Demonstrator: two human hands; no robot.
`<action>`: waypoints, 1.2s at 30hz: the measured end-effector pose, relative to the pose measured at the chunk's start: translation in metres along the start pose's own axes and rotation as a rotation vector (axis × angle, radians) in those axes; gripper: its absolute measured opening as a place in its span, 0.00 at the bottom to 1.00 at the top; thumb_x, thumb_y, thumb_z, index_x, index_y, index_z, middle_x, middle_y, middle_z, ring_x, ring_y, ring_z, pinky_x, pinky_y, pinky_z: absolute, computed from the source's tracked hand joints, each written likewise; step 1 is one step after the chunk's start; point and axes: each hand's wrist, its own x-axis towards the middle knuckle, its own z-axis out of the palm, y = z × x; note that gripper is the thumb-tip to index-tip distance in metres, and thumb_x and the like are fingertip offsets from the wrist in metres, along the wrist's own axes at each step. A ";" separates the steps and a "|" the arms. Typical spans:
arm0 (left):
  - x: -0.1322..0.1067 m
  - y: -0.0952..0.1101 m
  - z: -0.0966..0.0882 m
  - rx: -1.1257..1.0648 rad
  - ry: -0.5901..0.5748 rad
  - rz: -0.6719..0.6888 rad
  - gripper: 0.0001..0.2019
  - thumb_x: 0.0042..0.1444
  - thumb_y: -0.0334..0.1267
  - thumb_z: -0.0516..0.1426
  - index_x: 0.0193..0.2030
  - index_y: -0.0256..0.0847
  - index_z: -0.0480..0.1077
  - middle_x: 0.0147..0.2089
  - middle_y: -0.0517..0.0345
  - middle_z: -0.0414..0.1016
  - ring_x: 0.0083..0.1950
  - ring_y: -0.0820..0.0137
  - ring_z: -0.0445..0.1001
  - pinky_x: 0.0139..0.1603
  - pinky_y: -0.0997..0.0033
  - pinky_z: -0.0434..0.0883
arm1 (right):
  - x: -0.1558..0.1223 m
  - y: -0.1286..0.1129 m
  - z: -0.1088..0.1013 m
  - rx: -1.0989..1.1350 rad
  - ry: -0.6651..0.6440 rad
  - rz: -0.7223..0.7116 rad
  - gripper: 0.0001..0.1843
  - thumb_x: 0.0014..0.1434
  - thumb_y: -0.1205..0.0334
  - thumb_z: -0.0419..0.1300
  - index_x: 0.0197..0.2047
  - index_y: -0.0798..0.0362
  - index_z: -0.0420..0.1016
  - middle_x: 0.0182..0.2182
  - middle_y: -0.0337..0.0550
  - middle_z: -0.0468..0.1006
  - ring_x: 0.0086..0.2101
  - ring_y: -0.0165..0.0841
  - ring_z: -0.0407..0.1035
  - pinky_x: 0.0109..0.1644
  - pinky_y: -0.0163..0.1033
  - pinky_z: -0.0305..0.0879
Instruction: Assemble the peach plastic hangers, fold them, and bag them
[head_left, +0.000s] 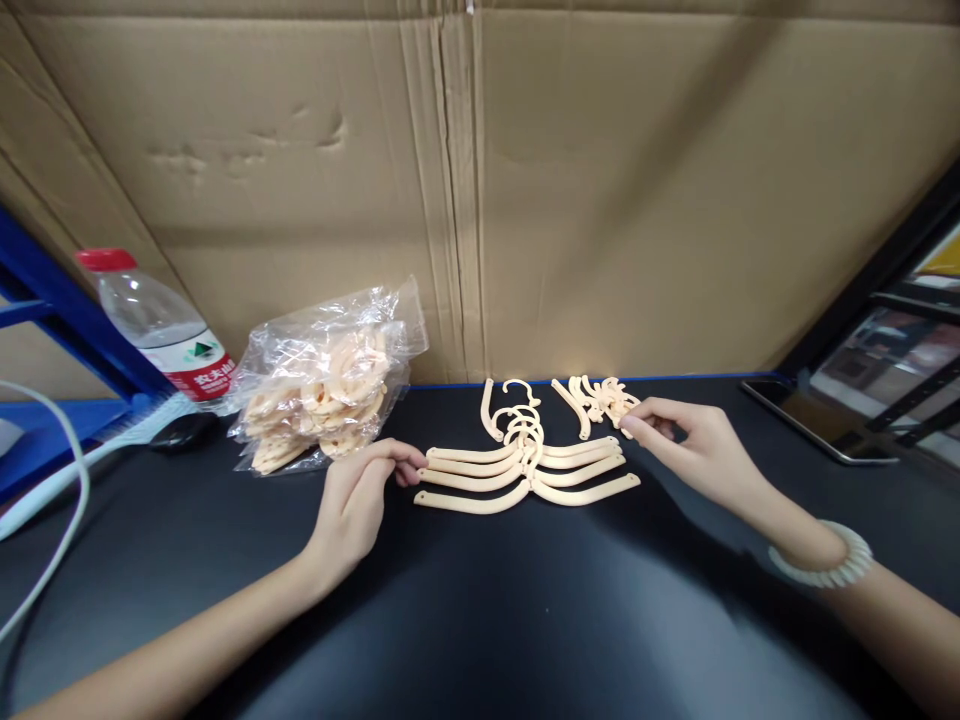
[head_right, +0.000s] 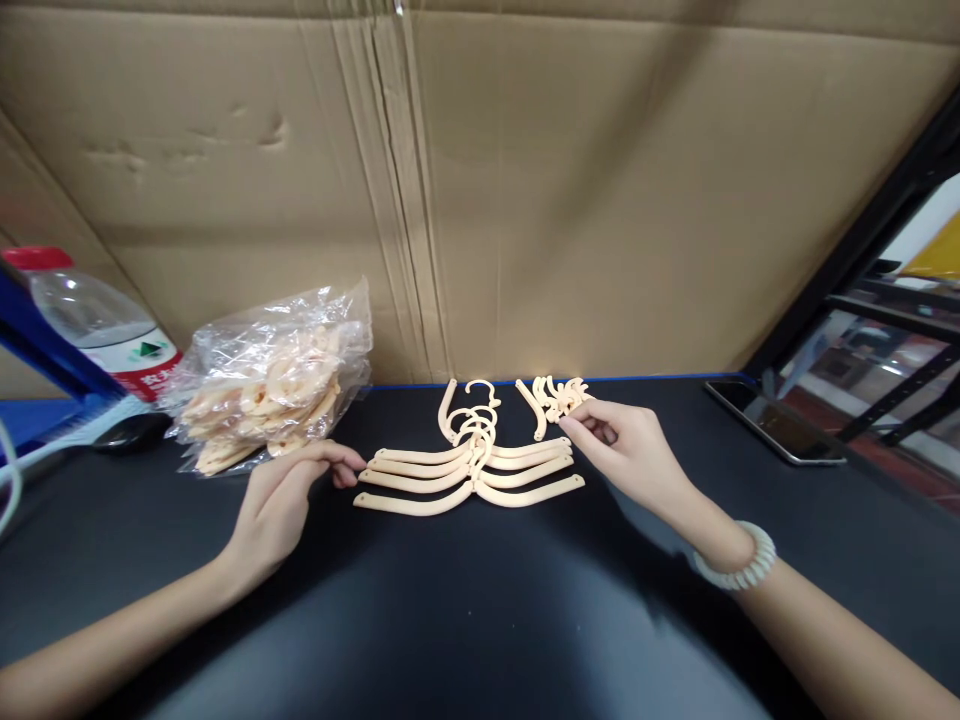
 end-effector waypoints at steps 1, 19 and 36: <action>0.003 0.001 -0.001 0.036 -0.018 -0.005 0.17 0.59 0.36 0.43 0.31 0.40 0.73 0.22 0.60 0.72 0.26 0.67 0.72 0.31 0.71 0.69 | 0.002 -0.001 0.001 0.023 -0.022 0.014 0.16 0.63 0.52 0.55 0.29 0.51 0.74 0.22 0.38 0.72 0.21 0.31 0.62 0.25 0.36 0.55; 0.128 0.013 0.075 0.704 -0.492 -0.323 0.16 0.64 0.40 0.57 0.56 0.38 0.68 0.55 0.49 0.71 0.50 0.61 0.74 0.48 0.54 0.74 | 0.136 -0.008 0.095 -0.399 -0.514 0.310 0.17 0.65 0.57 0.60 0.54 0.56 0.70 0.51 0.49 0.72 0.46 0.39 0.71 0.48 0.48 0.71; 0.055 0.056 0.022 -0.047 -0.351 -0.156 0.06 0.63 0.35 0.55 0.45 0.36 0.65 0.37 0.58 0.74 0.37 0.69 0.78 0.37 0.69 0.78 | 0.073 -0.014 0.033 0.664 -0.360 0.395 0.20 0.62 0.47 0.59 0.32 0.56 0.67 0.24 0.35 0.69 0.18 0.20 0.58 0.21 0.28 0.57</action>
